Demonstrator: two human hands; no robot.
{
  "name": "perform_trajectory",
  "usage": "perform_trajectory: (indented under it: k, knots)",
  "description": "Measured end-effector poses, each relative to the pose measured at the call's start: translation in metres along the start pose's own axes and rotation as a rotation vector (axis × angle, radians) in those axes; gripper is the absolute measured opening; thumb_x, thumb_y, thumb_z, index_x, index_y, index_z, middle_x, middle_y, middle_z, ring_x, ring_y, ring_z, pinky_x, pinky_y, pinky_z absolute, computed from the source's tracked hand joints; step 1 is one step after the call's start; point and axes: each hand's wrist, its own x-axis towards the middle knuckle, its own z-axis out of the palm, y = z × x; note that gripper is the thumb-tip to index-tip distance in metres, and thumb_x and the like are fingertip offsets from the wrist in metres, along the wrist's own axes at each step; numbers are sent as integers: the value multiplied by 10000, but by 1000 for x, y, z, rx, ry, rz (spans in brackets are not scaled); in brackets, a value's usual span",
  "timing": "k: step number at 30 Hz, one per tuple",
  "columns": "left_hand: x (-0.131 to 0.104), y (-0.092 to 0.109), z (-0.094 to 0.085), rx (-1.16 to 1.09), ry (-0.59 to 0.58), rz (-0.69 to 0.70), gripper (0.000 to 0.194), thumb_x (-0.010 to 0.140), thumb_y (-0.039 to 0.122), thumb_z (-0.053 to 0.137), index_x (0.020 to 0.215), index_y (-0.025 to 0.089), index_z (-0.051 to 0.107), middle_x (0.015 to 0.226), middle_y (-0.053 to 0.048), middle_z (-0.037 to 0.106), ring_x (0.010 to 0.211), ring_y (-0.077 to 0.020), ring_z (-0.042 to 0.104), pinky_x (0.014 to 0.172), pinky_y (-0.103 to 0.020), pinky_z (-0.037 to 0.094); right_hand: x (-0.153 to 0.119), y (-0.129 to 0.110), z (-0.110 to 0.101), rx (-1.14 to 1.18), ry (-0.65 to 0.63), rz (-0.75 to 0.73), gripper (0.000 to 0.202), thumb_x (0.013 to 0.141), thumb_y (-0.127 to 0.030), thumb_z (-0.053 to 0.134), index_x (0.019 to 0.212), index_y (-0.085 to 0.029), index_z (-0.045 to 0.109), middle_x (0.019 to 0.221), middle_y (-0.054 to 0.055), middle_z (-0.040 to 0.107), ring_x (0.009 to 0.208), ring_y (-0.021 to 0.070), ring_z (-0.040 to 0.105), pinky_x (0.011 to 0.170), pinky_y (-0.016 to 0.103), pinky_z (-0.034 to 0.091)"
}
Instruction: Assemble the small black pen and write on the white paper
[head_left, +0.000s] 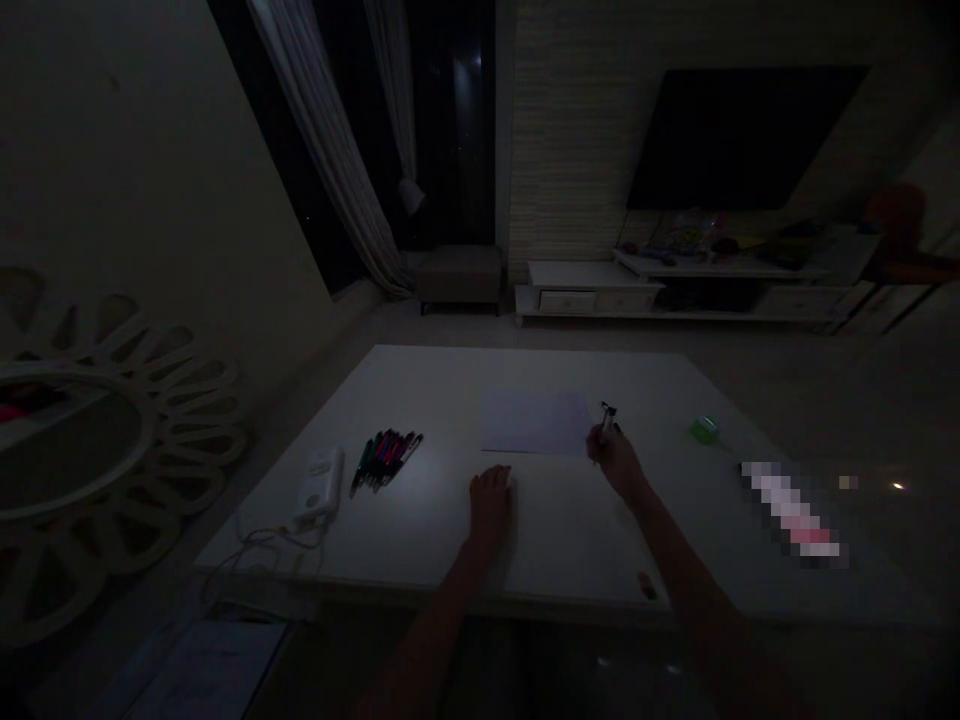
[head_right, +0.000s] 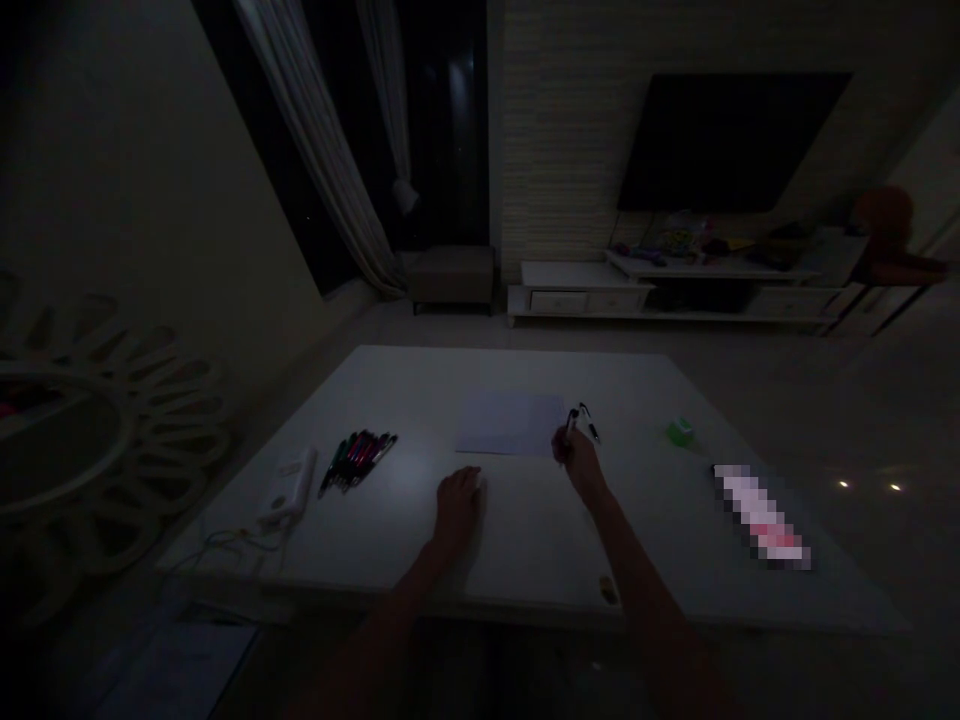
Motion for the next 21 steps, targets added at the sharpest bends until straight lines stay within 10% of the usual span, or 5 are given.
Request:
perform_trajectory:
  k: [7, 21]
  knots:
    - [40, -18, 3, 93, -74, -39, 423, 920, 306, 383, 1329, 244, 472, 1426, -92, 448, 1333, -260, 360, 1084, -550, 254, 26, -26, 9, 407, -278, 179, 567, 767, -775, 265, 547, -252, 241, 538, -44, 241, 498, 139, 288, 520, 320, 359]
    - [46, -22, 14, 82, -89, -73, 435, 923, 339, 357, 1332, 238, 462, 1439, -83, 429, 1355, -269, 315, 1106, -562, 203, 79, 3, 24, 520, -158, 119, 564, 760, -772, 247, 581, -246, 346, 538, -36, 254, 507, 149, 281, 506, 317, 326]
